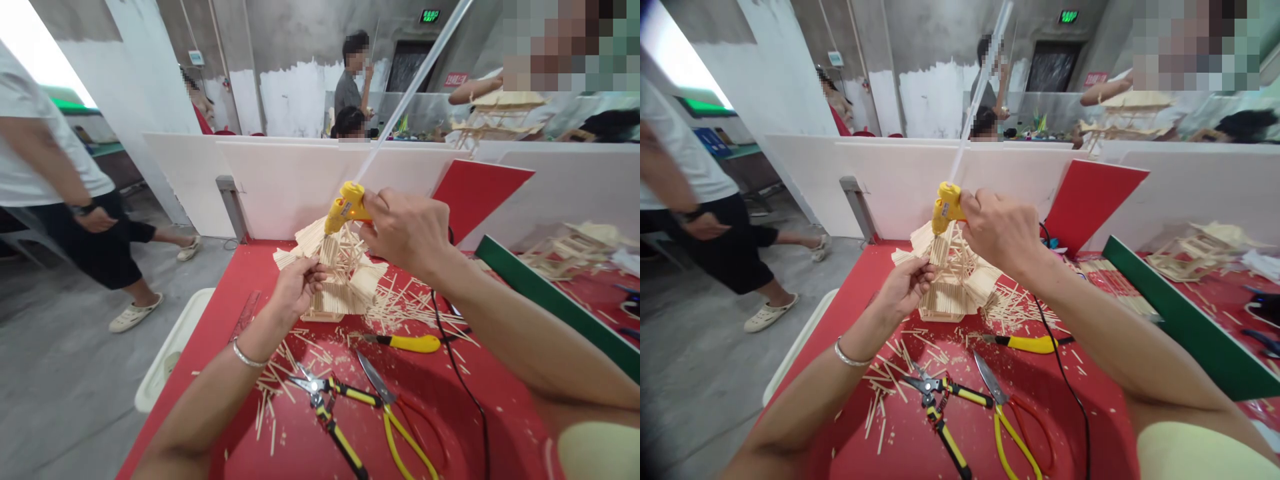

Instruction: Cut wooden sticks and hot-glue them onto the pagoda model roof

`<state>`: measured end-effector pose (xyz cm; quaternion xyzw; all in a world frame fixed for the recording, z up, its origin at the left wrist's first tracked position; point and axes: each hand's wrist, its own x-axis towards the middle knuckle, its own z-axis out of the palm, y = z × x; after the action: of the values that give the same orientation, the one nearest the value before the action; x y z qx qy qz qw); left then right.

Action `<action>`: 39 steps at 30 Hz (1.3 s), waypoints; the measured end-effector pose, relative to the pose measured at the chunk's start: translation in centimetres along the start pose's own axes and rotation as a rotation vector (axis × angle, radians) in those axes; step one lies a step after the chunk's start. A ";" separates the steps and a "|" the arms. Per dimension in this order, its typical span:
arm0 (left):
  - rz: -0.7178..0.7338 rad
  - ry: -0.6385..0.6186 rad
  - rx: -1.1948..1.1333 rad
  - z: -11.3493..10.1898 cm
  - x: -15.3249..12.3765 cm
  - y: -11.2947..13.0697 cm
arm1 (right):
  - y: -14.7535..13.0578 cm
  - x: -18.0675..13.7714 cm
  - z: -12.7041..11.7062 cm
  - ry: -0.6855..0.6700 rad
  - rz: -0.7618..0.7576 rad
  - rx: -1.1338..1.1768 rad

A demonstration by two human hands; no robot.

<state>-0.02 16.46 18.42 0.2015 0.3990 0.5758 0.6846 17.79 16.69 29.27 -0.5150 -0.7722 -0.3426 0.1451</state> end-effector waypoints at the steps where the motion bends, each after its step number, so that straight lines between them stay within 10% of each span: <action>1: 0.004 -0.001 -0.002 0.0 0.0 0.0 | 0.0 0.0 0.0 0.000 -0.001 0.001; 39: 0.021 -0.044 -0.001 -0.4 0.3 -0.2 | 0.2 -0.3 0.6 0.055 -0.001 -0.007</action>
<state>-0.21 16.64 17.96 0.2180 0.3814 0.5784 0.6874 18.22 16.93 28.73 -0.5055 -0.7671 -0.3593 0.1641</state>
